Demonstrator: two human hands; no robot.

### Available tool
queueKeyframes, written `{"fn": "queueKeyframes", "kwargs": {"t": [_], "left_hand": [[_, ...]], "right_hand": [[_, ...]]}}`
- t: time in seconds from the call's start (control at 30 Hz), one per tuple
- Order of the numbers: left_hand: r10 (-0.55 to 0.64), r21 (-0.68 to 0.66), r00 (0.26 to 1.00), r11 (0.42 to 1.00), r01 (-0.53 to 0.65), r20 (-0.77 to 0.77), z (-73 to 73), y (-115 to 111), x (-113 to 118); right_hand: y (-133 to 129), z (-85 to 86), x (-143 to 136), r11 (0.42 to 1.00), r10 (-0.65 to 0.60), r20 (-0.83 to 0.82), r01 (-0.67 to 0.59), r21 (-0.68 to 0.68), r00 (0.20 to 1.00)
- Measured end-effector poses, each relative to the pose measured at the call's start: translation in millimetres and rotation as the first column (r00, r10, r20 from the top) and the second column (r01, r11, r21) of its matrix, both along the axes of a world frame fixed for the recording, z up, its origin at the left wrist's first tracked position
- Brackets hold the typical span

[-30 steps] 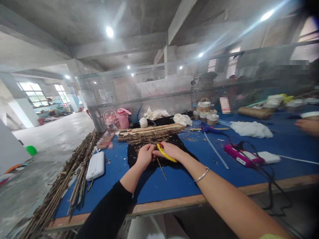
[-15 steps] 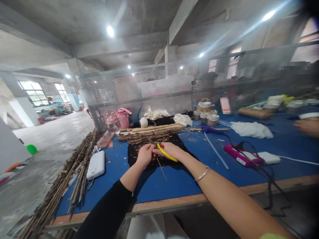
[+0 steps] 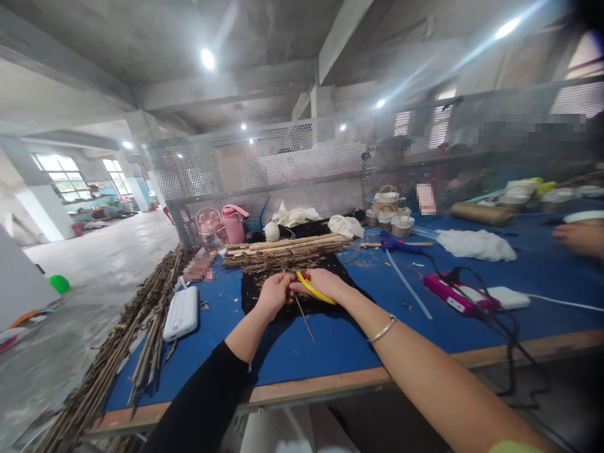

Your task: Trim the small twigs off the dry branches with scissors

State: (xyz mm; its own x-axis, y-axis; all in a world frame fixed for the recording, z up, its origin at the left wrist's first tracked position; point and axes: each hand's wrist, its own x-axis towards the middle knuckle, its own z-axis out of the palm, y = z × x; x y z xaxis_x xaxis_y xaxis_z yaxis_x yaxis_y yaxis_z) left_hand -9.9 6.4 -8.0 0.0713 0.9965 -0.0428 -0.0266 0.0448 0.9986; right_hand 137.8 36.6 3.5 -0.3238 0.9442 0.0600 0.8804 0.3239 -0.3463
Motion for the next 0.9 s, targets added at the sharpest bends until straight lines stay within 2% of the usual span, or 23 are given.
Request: {"fn": "queueKeyframes", "kwargs": {"t": [0.2, 0.37, 0.6, 0.9], "left_hand": [[-0.016, -0.009, 1.0, 1.0, 0.016, 0.024, -0.9, 1.3, 0.4], [-0.009, -0.006, 1.0, 1.0, 0.009, 0.011, -0.1, 0.6, 0.1], [-0.011, 0.002, 0.999, 1.0, 0.011, 0.036, -1.9, 1.0, 0.1], [-0.015, -0.049, 0.997, 0.999, 0.018, 0.073, 0.2, -0.3, 0.4]], "right_hand": [[-4.0, 4.3, 2.1, 0.996, 0.089, -0.036, -0.089, -0.006, 0.995], [-4.9, 3.0, 1.3, 0.996, 0.088, -0.062, -0.088, 0.006, 0.994], [-7.2, 6.1, 2.7, 0.987, 0.161, -0.101, -0.163, -0.012, 0.982], [-0.9, -2.3, 2.6, 0.991, 0.133, -0.106, -0.132, 0.015, 0.985]]}}
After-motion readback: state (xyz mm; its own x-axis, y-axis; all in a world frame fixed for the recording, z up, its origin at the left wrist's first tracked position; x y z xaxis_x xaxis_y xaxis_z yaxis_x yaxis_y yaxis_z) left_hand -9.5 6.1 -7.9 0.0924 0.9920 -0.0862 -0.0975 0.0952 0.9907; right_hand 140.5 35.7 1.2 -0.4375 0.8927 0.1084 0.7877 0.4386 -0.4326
